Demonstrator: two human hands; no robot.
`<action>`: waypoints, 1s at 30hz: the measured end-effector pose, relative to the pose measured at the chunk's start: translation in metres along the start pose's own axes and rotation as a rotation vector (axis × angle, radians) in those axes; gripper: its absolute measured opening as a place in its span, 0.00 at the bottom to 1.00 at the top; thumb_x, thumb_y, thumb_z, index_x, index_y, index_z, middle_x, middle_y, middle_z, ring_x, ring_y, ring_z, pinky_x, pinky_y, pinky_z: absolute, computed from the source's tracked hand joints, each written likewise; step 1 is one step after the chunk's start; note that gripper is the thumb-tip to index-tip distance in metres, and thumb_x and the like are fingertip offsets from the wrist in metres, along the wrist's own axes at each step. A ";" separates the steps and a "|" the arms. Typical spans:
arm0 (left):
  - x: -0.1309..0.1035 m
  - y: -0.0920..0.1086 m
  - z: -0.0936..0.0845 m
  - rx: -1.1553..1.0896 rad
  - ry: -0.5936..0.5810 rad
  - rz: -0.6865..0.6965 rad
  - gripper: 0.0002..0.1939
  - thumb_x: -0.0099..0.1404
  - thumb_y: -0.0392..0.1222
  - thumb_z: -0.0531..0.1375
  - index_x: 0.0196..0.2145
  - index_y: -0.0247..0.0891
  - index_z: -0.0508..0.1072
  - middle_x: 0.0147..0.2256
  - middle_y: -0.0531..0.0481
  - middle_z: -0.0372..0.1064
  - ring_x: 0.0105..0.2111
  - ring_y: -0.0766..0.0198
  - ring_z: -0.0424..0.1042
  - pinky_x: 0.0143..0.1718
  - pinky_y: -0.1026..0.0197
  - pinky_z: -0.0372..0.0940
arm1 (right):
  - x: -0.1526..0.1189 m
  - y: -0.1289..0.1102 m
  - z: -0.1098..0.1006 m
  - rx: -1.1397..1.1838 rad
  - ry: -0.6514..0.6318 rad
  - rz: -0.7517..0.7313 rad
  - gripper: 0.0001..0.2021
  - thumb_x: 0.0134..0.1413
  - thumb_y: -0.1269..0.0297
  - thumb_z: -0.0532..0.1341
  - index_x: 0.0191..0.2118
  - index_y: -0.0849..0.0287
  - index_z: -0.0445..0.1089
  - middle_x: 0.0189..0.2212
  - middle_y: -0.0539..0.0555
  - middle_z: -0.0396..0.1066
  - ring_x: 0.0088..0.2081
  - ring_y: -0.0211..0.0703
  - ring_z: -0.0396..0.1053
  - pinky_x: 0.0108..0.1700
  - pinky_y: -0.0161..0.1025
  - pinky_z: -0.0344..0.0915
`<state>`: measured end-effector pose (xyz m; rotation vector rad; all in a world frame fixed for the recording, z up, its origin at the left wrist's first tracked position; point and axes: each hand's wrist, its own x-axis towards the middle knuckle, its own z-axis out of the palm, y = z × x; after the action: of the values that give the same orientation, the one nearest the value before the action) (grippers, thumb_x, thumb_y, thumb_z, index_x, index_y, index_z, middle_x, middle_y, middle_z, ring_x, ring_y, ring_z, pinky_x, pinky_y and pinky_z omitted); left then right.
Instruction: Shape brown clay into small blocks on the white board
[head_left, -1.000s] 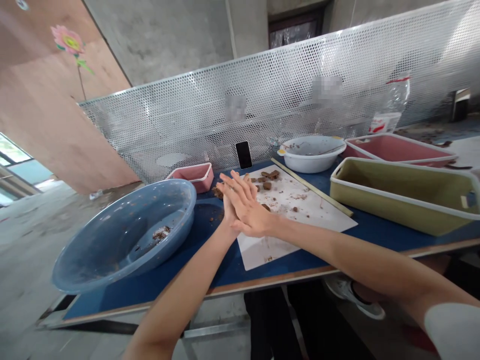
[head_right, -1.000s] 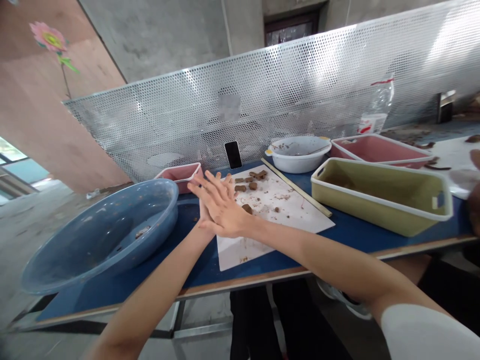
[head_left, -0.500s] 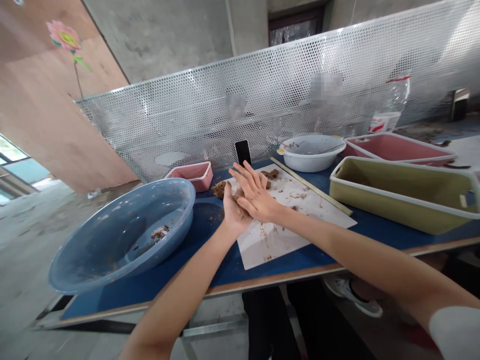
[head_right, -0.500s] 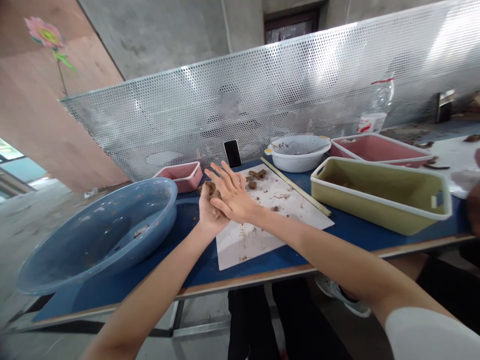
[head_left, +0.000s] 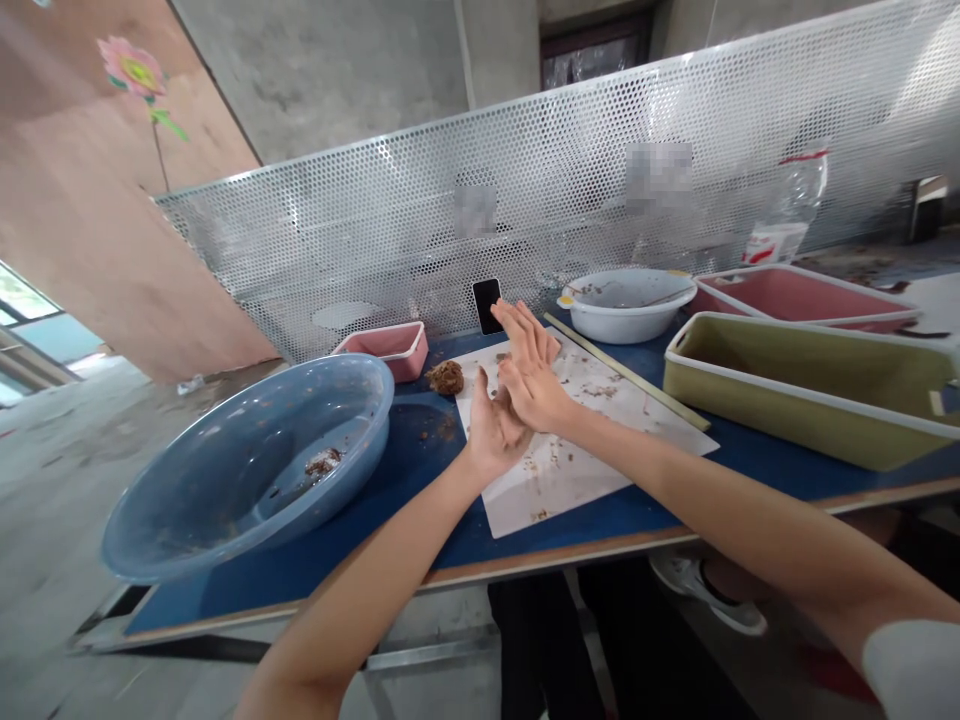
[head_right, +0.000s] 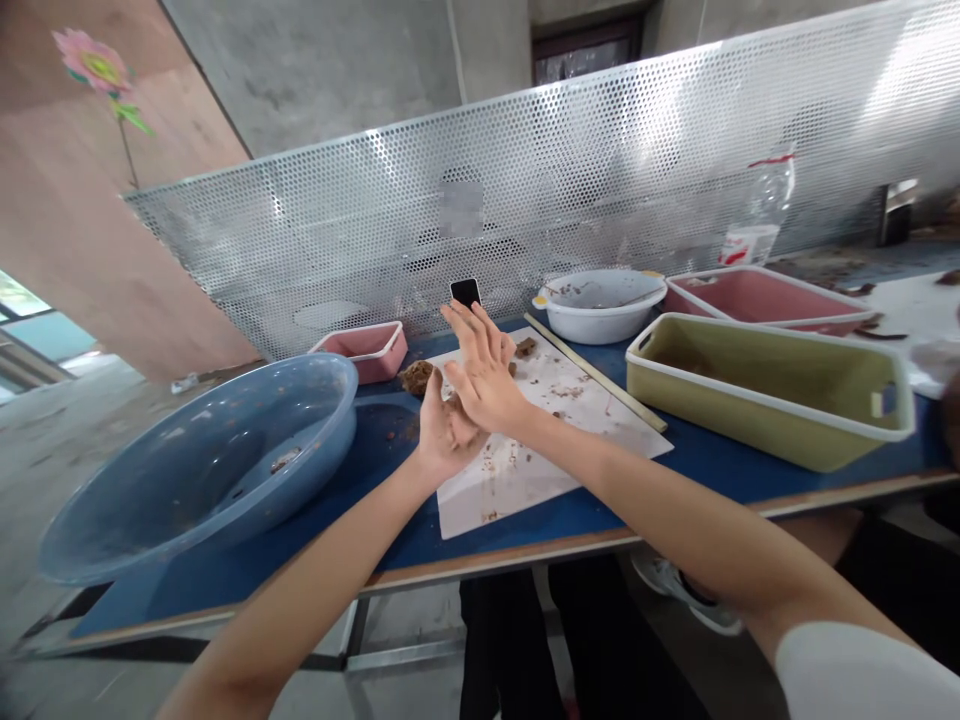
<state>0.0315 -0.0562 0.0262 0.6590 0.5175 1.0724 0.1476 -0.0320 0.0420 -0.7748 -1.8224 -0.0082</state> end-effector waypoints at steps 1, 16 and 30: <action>-0.001 0.003 0.000 -0.011 0.000 0.011 0.39 0.79 0.72 0.50 0.73 0.46 0.70 0.60 0.41 0.82 0.65 0.42 0.78 0.63 0.42 0.76 | -0.001 0.005 0.001 -0.002 0.001 0.027 0.36 0.80 0.36 0.36 0.85 0.38 0.34 0.84 0.50 0.44 0.84 0.65 0.37 0.82 0.71 0.40; 0.005 0.034 -0.005 -0.129 0.100 0.296 0.21 0.78 0.60 0.56 0.58 0.48 0.76 0.60 0.44 0.79 0.65 0.50 0.75 0.63 0.49 0.73 | -0.015 0.010 0.014 -0.233 -0.145 0.171 0.33 0.81 0.39 0.40 0.69 0.58 0.65 0.62 0.68 0.66 0.63 0.66 0.62 0.63 0.65 0.61; 0.015 0.049 -0.016 -0.215 0.182 0.314 0.18 0.76 0.58 0.55 0.50 0.44 0.74 0.53 0.38 0.78 0.62 0.44 0.77 0.56 0.45 0.74 | -0.011 0.000 0.007 -0.275 -0.362 -0.131 0.18 0.84 0.53 0.50 0.40 0.55 0.69 0.39 0.59 0.79 0.44 0.55 0.74 0.55 0.54 0.64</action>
<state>-0.0039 -0.0226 0.0483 0.4635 0.4549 1.4714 0.1437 -0.0350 0.0294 -0.8894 -2.2450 -0.2198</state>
